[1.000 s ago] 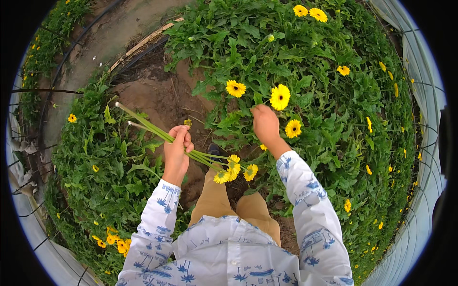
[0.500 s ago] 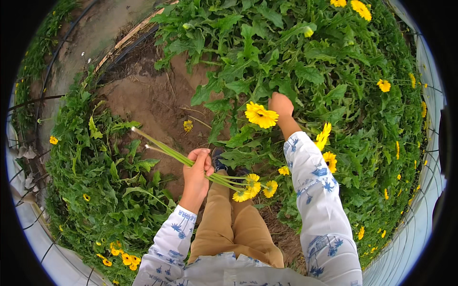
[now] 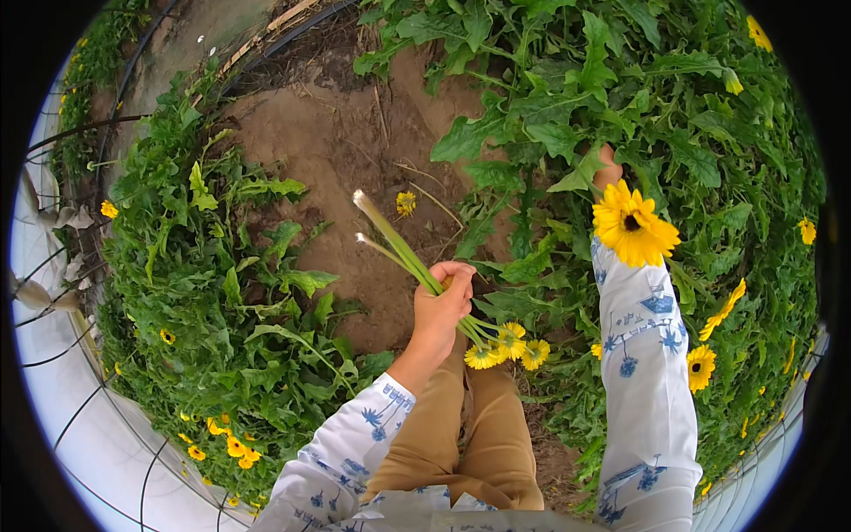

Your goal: The person walks through a greenhouse and repeatedly plucks yellow flowers by hand, gathering them into a growing bunch held in the left hand. The person moves between rows of plants, selecting and adding flowers to the bunch throughout the clip.

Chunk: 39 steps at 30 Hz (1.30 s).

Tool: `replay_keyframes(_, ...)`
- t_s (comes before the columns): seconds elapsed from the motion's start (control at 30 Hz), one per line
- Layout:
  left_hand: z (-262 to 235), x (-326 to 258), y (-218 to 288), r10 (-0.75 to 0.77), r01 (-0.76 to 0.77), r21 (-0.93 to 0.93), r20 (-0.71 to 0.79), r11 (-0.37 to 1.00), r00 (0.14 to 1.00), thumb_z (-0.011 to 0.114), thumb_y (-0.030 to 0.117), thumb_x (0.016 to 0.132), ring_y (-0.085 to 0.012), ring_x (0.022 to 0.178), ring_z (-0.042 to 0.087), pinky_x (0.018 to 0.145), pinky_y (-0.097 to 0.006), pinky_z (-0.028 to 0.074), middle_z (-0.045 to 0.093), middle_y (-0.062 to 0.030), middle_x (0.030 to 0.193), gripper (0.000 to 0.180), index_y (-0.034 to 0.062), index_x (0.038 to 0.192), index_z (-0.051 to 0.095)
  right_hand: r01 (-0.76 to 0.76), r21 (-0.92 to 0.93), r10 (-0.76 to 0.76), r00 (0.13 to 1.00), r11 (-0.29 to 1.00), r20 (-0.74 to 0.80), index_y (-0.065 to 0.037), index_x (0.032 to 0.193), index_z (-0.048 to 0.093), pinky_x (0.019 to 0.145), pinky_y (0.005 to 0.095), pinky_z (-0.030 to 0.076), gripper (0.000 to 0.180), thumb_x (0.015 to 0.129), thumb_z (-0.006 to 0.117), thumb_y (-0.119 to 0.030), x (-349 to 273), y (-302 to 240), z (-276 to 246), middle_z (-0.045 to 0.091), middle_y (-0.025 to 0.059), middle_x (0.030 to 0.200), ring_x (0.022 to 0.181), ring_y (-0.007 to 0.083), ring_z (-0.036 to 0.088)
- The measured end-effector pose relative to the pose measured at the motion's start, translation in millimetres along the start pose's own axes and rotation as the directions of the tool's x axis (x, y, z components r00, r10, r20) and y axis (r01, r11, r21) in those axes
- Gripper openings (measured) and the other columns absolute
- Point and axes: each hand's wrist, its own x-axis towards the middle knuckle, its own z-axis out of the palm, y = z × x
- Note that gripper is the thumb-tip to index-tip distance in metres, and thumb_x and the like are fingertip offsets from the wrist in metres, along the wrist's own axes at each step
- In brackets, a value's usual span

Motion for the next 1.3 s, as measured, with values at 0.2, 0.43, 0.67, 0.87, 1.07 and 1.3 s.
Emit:
replay_keyframes(0.2, 5.9, 1.5, 4.0, 0.004, -0.001, 0.090, -0.041, 0.996, 0.999, 0.057, 0.011, 0.091, -0.0039, 0.054, 0.037, 0.046, -0.020, 0.029, 0.049, 0.0016, 0.069, 0.009, 0.0024, 0.093, 0.058, 0.019, 0.031, -0.018, 1.000, 0.999, -0.018, -0.009, 0.105, 0.062, 0.073, 0.0431, 0.049, 0.023, 0.087, 0.056, -0.022, -2.2, -22.5, 11.4, 0.065, 0.0121, 0.105, 0.092, 0.0293, 0.060)
replay_keyframes(0.43, 5.0, -10.9, 8.0, 0.024, -0.017, 0.162, -0.042, 0.987, 0.999, 0.059, 0.014, 0.091, -0.0032, 0.056, 0.040, 0.047, -0.019, 0.030, 0.050, 0.0017, 0.068, 0.009, 0.0047, 0.093, 0.059, -0.068, 0.104, 0.076, 0.994, 0.992, -0.078, -0.010, 0.104, 0.062, 0.069, 0.0417, 0.047, 0.023, 0.087, 0.056, -0.025, -4.2, -10.2, 5.6, 0.065, 0.0115, 0.103, 0.087, 0.0270, 0.059)
replay_keyframes(0.67, 6.5, -1.4, -1.5, 0.034, -0.029, 0.117, -0.038, 0.993, 0.999, 0.059, 0.013, 0.091, -0.0029, 0.056, 0.039, 0.047, -0.019, 0.028, 0.050, 0.0019, 0.069, 0.009, 0.0048, 0.093, 0.059, -0.107, 0.219, 0.110, 0.994, 0.970, -0.003, -0.010, 0.103, 0.063, 0.065, 0.0404, 0.046, 0.024, 0.088, 0.056, -0.027, 2.3, 23.4, 29.1, 0.064, 0.0110, 0.102, 0.081, 0.0248, 0.057)
replay_keyframes(0.87, 23.9, 6.9, -7.5, 0.014, -0.012, 0.101, -0.022, 0.995, 1.000, 0.058, 0.012, 0.091, -0.0034, 0.057, 0.039, 0.048, -0.019, 0.029, 0.049, 0.0018, 0.069, 0.008, 0.0035, 0.092, 0.058, -0.103, 0.352, 0.096, 0.995, 0.930, 0.039, -0.010, 0.102, 0.064, 0.062, 0.0393, 0.045, 0.024, 0.089, 0.055, -0.029, 17.8, 31.8, 69.6, 0.064, 0.0105, 0.100, 0.076, 0.0229, 0.055)
replay_keyframes(1.07, 19.3, 7.8, -17.6, 0.053, -0.048, 0.092, -0.052, 0.995, 0.997, 0.056, 0.011, 0.092, -0.0038, 0.056, 0.039, 0.047, -0.021, 0.030, 0.049, 0.0018, 0.068, 0.007, 0.0038, 0.093, 0.058, 0.039, 0.357, -0.132, 0.961, 0.933, 0.241, -0.007, 0.106, 0.065, 0.070, 0.0396, 0.049, 0.032, 0.090, 0.054, -0.031, 4.9, -29.9, 64.3, 0.066, 0.0128, 0.104, 0.084, 0.0252, 0.063)
replay_keyframes(1.3, 47.9, -20.6, -31.3, 0.073, -0.078, 0.099, 0.054, 0.992, 0.996, 0.056, 0.012, 0.092, -0.0039, 0.055, 0.040, 0.046, -0.020, 0.030, 0.049, 0.0018, 0.069, 0.008, 0.0039, 0.093, 0.058, 0.140, 0.265, -0.192, 0.965, 0.954, 0.179, -0.001, 0.096, 0.067, 0.074, 0.0422, 0.049, 0.032, 0.090, 0.050, -0.028, -39.5, 21.0, 46.2, 0.063, 0.0210, 0.105, 0.089, 0.0337, 0.062)
